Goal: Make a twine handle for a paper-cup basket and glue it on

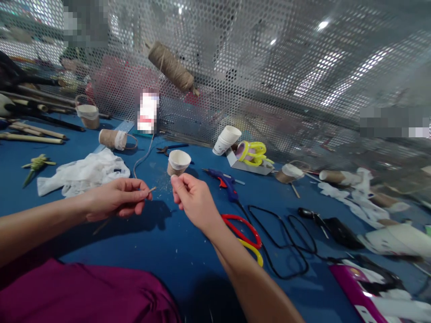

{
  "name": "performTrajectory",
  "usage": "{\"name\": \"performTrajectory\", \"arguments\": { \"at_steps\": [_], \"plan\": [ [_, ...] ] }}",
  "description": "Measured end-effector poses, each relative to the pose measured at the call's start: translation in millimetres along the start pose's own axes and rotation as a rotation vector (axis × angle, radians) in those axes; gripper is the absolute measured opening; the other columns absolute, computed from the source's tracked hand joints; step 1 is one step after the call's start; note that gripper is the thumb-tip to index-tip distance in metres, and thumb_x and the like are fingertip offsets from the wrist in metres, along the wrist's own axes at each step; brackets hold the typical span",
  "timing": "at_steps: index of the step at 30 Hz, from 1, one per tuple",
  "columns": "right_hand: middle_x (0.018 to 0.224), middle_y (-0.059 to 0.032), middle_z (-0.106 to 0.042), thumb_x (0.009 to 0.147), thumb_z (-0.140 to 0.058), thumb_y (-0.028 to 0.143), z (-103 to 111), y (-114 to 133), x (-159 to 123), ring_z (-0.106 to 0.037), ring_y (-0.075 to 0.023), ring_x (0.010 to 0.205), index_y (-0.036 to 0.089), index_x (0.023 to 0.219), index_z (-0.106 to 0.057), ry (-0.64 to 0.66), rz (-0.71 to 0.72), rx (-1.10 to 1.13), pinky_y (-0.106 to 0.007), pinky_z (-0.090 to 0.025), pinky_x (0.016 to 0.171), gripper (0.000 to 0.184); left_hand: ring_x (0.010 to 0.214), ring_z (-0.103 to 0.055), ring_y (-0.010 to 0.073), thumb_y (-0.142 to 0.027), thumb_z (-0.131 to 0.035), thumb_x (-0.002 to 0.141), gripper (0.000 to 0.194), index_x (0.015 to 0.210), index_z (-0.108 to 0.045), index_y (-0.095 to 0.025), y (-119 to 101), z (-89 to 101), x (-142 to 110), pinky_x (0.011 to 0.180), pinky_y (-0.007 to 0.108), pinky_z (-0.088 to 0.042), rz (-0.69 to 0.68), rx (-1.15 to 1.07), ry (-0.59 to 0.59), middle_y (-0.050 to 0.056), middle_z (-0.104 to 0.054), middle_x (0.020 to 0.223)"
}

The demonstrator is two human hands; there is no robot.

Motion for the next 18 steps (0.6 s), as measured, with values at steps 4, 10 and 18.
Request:
{"name": "performTrajectory", "arguments": {
  "at_steps": [4, 10, 18],
  "plan": [
    [0.048, 0.0049, -0.043, 0.087, -0.04, 0.042, -9, -8, -1, -0.039, -0.0061, 0.041, 0.018, 0.054, -0.041, 0.105, -0.07, -0.135, -0.02, -0.032, 0.042, 0.041, 0.034, -0.037, 0.0011, -0.023, -0.047, 0.087, 0.013, 0.079, -0.051, -0.013, -4, 2.8, 0, 0.037, 0.016, -0.019, -0.019, 0.023, -0.051, -0.005, -0.055, 0.052],
    [0.065, 0.0039, -0.053, 0.069, -0.065, 0.026, -1, -19, -3, -0.048, -0.0093, 0.053, 0.018, 0.084, -0.052, 0.332, -0.159, -0.225, -0.022, -0.038, 0.05, 0.022, 0.034, -0.036, 0.001, -0.021, -0.045, 0.088, 0.013, 0.08, -0.051, -0.012, -5, 4.8, 2, 0.037, 0.016, -0.019, -0.026, 0.037, -0.053, -0.005, -0.054, 0.052],
    [0.047, 0.0021, -0.04, 0.069, -0.054, 0.013, 100, -61, 25, -0.046, -0.014, 0.053, 0.024, 0.049, -0.039, -0.295, -0.084, -0.525, -0.028, -0.026, 0.051, 0.027, 0.037, -0.036, 0.0019, -0.021, -0.045, 0.088, 0.015, 0.077, -0.052, -0.013, -11, 3.5, -1, 0.039, 0.019, -0.019, -0.048, 0.055, -0.056, -0.004, -0.055, 0.054]
  ]
}}
Point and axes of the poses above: each hand's wrist, its own x-axis towards the middle knuckle, its own z-axis out of the back of the hand, y = z × x, the point moved 3 cm from there along x, towards the middle knuckle
